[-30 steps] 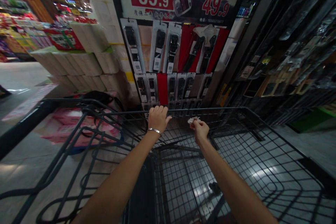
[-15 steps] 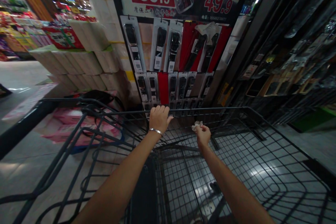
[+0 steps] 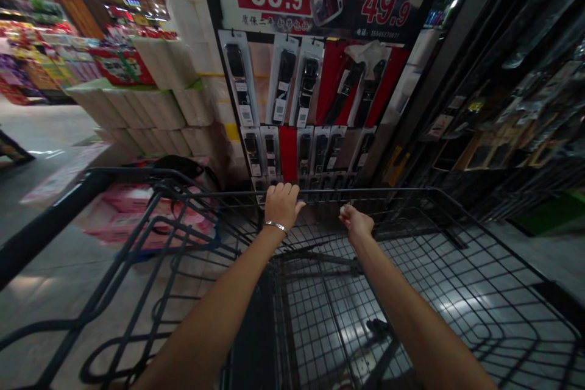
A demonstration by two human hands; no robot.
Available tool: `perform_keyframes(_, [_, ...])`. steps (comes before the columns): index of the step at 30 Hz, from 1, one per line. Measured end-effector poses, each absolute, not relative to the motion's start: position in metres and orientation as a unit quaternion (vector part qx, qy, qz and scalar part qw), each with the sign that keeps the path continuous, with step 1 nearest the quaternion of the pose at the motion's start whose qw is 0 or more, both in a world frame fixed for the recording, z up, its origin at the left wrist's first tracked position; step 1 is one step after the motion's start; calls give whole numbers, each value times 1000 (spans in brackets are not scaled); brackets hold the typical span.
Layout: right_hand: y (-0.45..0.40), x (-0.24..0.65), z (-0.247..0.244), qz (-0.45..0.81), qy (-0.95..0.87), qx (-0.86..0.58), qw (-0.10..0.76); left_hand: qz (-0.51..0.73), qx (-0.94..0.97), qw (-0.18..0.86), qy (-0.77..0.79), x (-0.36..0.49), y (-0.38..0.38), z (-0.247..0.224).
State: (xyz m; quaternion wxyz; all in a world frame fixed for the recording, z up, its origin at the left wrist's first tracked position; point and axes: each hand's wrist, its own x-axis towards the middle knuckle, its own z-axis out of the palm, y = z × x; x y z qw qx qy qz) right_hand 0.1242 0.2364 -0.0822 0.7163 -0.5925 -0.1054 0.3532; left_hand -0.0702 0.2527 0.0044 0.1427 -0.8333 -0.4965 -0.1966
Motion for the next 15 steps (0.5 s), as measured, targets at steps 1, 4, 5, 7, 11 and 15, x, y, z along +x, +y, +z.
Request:
perform_keyframes(1, [237,123,-73,347,-75,-604,713,-198,-833,142,-497,-70,253,4])
perform_keyframes(4, [236,119,-46,335,-50,-609,718,-198,-833,142,-497,-70,253,4])
perform_keyframes(5, [235,118,-38,330,-50,-608,721,-198,-833,142,-496,-70,253,4])
perform_keyframes(7, [233,120,-26,310,-57,-607,730,-198,-833,145,-496,-70,253,3])
perform_keyframes(11, [229,131,-17,224,-148,-598,755,-199,-834,145,-495,-70,253,4])
perform_keyframes(15, [225,136,-29,129,-307,-633,699,-195,-835,141,-496,-70,253,5])
